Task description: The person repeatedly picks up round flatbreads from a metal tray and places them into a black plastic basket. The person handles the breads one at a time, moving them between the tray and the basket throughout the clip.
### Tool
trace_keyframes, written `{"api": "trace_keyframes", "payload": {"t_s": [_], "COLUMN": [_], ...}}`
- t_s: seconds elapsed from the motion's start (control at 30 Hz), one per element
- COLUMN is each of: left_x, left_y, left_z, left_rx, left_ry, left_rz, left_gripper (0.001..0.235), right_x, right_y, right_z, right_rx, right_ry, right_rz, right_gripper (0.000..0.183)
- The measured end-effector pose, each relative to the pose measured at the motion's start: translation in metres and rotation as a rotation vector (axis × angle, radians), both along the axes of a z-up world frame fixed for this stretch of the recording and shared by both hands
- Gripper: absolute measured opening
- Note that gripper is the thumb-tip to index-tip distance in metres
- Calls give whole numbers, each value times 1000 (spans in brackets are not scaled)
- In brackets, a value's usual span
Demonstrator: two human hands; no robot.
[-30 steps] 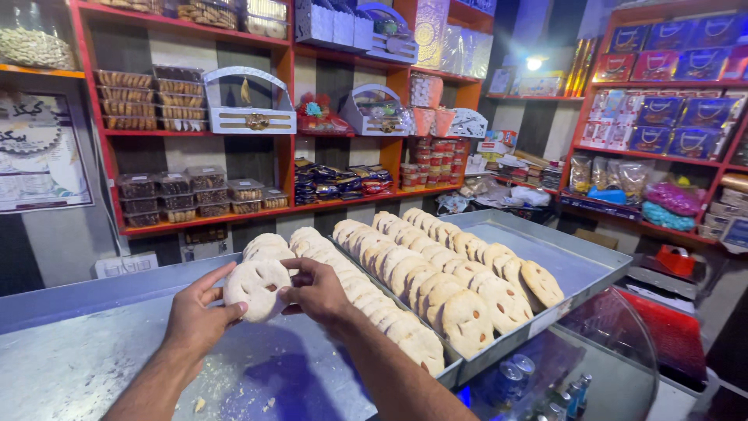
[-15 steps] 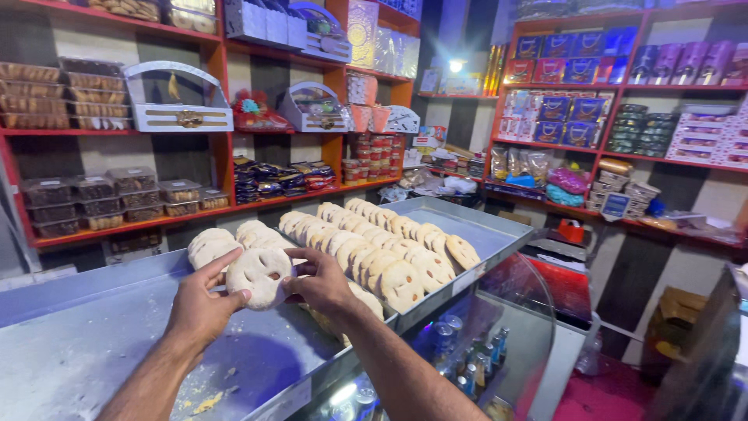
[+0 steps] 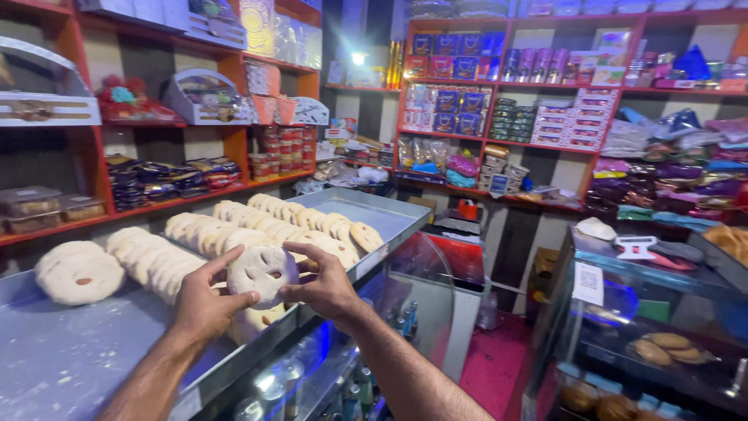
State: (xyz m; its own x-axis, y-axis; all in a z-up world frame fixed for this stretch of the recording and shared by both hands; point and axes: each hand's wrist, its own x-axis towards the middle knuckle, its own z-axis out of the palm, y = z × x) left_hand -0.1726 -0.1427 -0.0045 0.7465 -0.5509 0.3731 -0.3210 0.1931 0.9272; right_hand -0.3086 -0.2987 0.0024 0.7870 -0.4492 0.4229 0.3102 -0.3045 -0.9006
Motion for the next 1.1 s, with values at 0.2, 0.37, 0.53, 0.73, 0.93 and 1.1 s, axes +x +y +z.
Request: {"api": "trace_keyframes", "payload": {"t_s": [0.2, 0.37, 0.53, 0.73, 0.93, 1.1], "left_x": [-61, -136, -202, -308, -384, -444], "left_y": [-73, -132, -203, -230, -277, -290], "left_z": [4, 1, -28, -32, -69, -90], "left_rx": [40, 44, -27, 137, 163, 185], "left_ry": [-16, -10, 43, 72, 122, 95], "left_rz": [-119, -239, -317, -429, -583, -606], "left_gripper": [94, 95, 96, 95, 97, 86], "right_x": [-80, -162, -246, -335, -425, -487], "right_y": [-58, -112, -149, -189, -213, -221], "right_z": [-4, -16, -27, -68, -101, -121], "right_rx": [-22, -3, 89, 206, 252, 120], "right_ry": [-17, -26, -36, -49, -57, -26], "right_rz": [-104, -226, -311, -408, -516, -571], "right_gripper": [89, 89, 89, 87, 87, 85]}}
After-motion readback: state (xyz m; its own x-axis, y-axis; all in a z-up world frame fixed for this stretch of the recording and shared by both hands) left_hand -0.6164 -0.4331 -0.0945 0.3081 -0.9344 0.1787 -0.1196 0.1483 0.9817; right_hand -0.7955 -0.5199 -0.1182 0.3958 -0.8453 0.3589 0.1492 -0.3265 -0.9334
